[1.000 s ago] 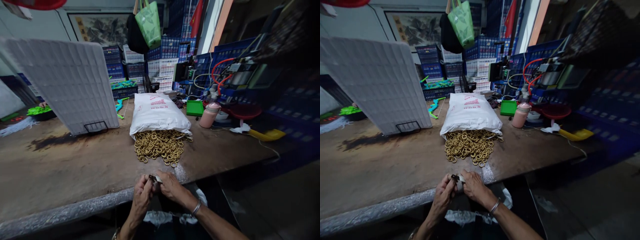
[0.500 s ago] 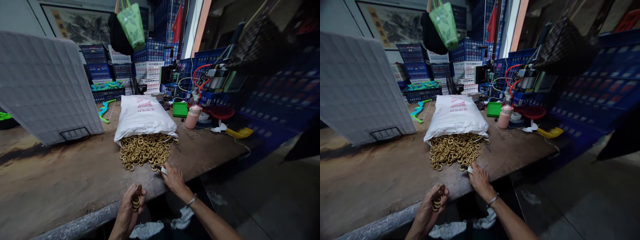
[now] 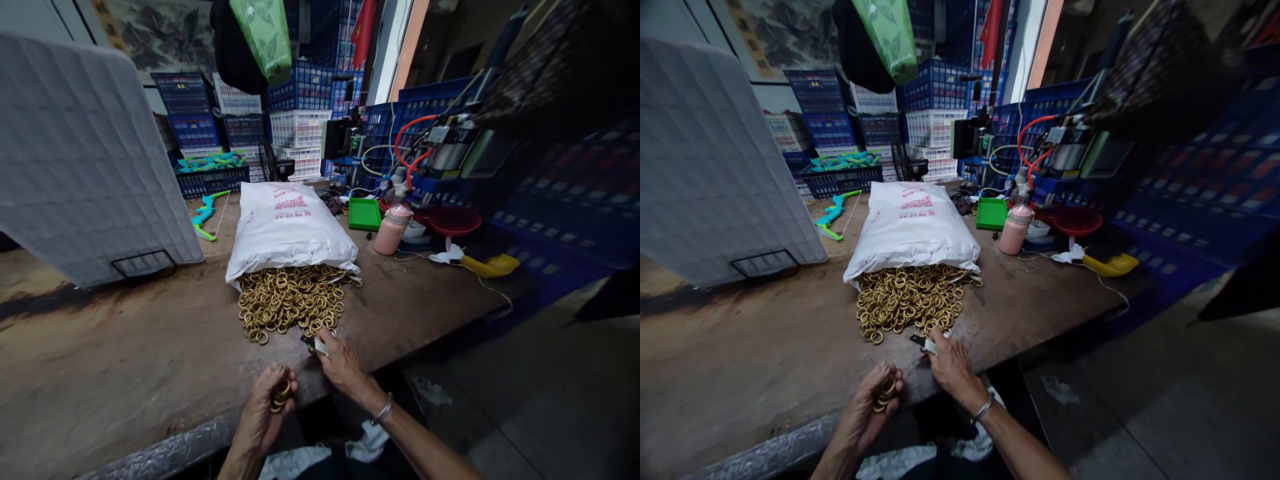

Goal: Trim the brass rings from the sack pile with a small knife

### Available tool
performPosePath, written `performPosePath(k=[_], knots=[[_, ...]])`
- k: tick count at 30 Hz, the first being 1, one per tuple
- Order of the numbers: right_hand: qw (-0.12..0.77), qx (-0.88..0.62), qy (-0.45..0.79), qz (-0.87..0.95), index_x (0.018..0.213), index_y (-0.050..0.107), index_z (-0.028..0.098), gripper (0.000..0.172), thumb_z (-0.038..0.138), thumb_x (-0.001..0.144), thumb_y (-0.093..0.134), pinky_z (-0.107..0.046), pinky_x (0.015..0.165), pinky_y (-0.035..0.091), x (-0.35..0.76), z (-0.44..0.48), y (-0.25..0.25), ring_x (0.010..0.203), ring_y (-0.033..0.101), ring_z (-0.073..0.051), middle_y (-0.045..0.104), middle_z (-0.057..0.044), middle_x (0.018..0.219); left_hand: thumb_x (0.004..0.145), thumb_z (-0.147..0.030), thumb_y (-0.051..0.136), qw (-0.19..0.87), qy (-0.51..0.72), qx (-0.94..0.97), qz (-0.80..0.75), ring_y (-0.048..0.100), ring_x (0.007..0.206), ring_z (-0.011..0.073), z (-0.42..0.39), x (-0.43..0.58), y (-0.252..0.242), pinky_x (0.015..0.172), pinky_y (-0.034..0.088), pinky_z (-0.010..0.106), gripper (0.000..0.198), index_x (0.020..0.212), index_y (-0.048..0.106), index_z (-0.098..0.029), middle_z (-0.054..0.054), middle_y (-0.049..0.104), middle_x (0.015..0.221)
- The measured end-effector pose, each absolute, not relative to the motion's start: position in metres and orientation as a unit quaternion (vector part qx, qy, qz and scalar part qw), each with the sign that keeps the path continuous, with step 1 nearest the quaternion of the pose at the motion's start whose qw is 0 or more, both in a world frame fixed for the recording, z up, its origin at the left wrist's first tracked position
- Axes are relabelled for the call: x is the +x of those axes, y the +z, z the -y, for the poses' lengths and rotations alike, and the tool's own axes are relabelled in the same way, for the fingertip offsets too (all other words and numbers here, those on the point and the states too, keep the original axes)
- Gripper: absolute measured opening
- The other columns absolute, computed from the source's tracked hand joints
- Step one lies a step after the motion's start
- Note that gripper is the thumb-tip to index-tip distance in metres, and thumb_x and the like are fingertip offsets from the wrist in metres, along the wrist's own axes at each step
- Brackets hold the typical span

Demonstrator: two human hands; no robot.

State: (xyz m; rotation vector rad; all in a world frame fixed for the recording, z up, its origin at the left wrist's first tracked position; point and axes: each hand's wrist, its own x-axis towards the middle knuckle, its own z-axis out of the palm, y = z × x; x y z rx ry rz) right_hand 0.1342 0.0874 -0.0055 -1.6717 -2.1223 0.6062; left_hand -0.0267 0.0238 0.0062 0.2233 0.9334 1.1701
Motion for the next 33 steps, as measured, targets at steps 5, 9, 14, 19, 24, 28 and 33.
performPosePath(k=[5, 9, 14, 19, 24, 28, 33], knots=[[0.318, -0.522, 0.377, 0.696, 0.068, 0.046, 0.019, 0.009, 0.022, 0.076, 0.044, -0.02, 0.056, 0.031, 0.112, -0.079, 0.002, 0.06, 0.045, -0.01, 0.048, 0.004, 0.063, 0.064, -0.031, 0.07, 0.719, 0.536, 0.151, -0.416, 0.057, 0.059, 0.0119, -0.029, -0.02, 0.012, 0.038, 0.037, 0.016, 0.035, 0.092, 0.056, -0.016, 0.001, 0.059, 0.07], [0.342, -0.51, 0.439, 0.656, 0.066, 0.047, 0.018, 0.012, 0.026, 0.075, 0.047, -0.019, 0.055, 0.033, 0.102, -0.075, 0.009, 0.058, 0.042, -0.009, 0.045, 0.006, 0.059, 0.067, -0.031, 0.067, 0.714, 0.54, 0.187, -0.405, 0.053, 0.053, 0.0088, -0.03, -0.017, 0.009, 0.036, 0.033, 0.014, 0.031, 0.091, 0.055, -0.015, -0.001, 0.056, 0.066], [0.315, -0.502, 0.466, 0.657, 0.063, 0.047, 0.018, 0.017, 0.03, 0.075, 0.048, -0.019, 0.055, 0.033, 0.103, -0.076, 0.012, 0.057, 0.042, -0.009, 0.045, 0.006, 0.057, 0.066, -0.038, 0.067, 0.679, 0.555, 0.198, -0.438, 0.038, 0.04, 0.0024, -0.033, -0.016, 0.004, 0.033, 0.022, 0.011, 0.03, 0.079, 0.051, -0.016, -0.006, 0.05, 0.055], [0.293, -0.496, 0.525, 0.626, 0.064, 0.048, 0.017, 0.027, 0.037, 0.081, 0.041, -0.02, 0.052, 0.033, 0.107, -0.081, 0.013, 0.051, 0.042, -0.009, 0.046, 0.005, 0.052, 0.066, -0.049, 0.062, 0.618, 0.503, 0.285, -0.533, 0.026, 0.031, 0.0016, -0.037, -0.016, 0.0, 0.031, 0.018, 0.013, 0.035, 0.072, 0.05, -0.017, -0.009, 0.041, 0.041], [0.285, -0.517, 0.477, 0.651, 0.061, 0.047, 0.017, 0.023, 0.032, 0.078, 0.044, -0.019, 0.049, 0.029, 0.107, -0.084, 0.005, 0.051, 0.039, -0.008, 0.044, 0.006, 0.053, 0.065, -0.049, 0.062, 0.658, 0.473, 0.27, -0.52, 0.031, 0.034, 0.002, -0.037, -0.015, 0.003, 0.032, 0.018, 0.014, 0.035, 0.07, 0.049, -0.017, -0.008, 0.044, 0.05], [0.287, -0.517, 0.42, 0.689, 0.059, 0.044, 0.017, 0.023, 0.031, 0.076, 0.046, -0.019, 0.048, 0.026, 0.104, -0.082, 0.005, 0.052, 0.034, -0.007, 0.039, 0.007, 0.053, 0.068, -0.046, 0.06, 0.696, 0.484, 0.247, -0.469, 0.031, 0.037, 0.0023, -0.035, -0.015, 0.008, 0.034, 0.017, 0.014, 0.033, 0.066, 0.047, -0.017, -0.007, 0.042, 0.052], [0.29, -0.519, 0.442, 0.672, 0.062, 0.045, 0.018, 0.022, 0.027, 0.08, 0.038, -0.019, 0.051, 0.03, 0.105, -0.084, 0.007, 0.052, 0.041, -0.008, 0.045, 0.005, 0.055, 0.069, -0.046, 0.061, 0.685, 0.497, 0.25, -0.47, 0.028, 0.036, 0.0021, -0.034, -0.017, 0.009, 0.034, 0.017, 0.014, 0.032, 0.07, 0.049, -0.017, -0.007, 0.041, 0.052]])
